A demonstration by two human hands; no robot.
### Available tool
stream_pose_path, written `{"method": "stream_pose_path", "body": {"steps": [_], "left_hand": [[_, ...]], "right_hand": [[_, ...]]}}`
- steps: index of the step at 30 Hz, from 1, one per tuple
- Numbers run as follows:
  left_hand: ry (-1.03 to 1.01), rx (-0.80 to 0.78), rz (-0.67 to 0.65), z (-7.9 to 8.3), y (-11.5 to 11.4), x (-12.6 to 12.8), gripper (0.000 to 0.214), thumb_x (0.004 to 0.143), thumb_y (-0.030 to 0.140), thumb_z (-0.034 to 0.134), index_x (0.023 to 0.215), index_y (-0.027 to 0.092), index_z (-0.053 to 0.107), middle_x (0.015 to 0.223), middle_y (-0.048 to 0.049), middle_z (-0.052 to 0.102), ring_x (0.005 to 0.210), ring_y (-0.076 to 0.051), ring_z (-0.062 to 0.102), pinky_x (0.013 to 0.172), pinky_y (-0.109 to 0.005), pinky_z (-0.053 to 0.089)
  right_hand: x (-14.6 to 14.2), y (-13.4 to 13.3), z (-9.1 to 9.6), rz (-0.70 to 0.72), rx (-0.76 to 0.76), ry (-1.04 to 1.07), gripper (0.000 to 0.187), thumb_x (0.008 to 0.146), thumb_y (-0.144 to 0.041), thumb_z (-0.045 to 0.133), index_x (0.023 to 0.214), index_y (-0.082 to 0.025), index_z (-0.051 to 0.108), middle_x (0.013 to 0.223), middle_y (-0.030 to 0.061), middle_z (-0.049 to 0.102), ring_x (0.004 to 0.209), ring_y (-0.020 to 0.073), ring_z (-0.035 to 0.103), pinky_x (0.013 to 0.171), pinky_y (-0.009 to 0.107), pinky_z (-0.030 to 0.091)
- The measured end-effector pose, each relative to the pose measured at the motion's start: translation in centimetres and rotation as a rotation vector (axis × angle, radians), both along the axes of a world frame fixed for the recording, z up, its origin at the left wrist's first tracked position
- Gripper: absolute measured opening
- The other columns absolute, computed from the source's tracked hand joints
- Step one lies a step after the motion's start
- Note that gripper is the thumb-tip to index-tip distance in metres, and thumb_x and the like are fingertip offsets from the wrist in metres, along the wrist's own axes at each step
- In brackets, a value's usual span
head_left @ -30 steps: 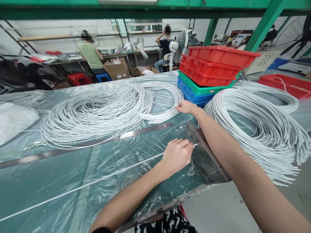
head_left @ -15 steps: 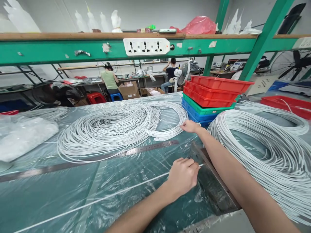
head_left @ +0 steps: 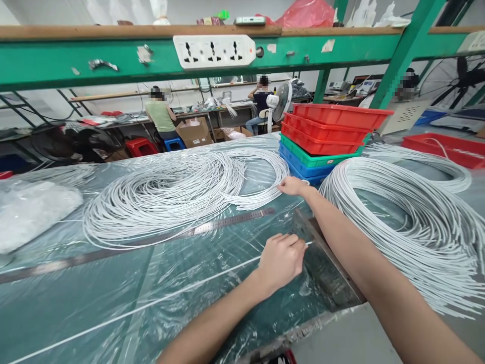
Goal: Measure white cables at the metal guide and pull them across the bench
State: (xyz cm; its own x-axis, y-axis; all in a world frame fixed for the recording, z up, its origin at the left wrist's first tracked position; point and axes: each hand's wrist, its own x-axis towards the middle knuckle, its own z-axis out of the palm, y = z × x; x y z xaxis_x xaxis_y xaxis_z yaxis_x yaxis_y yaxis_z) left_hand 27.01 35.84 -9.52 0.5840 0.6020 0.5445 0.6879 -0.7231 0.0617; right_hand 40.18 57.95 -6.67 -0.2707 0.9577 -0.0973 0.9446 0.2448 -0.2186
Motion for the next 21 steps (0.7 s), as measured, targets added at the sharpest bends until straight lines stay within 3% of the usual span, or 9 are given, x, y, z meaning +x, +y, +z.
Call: {"method": "stream_pose_path", "body": {"steps": [21], "left_hand": [[0.017,-0.062,-0.011,-0.14,0.11,0.16,0.026,0.100,0.021,0.043,0.082,0.017,0.063,0.072,-0.0012,0.062,0.067,-0.015,0.062,0.061,-0.030,0.041]], "right_hand": [[0.22,-0.24,0.56,-0.033,-0.056,0.006,0.034,0.094,-0.040,0.050,0.089,-0.018,0.075,0.072,0.0068,0.068,0.075,0.0190,0.067,0.066,0.025,0.041]]}}
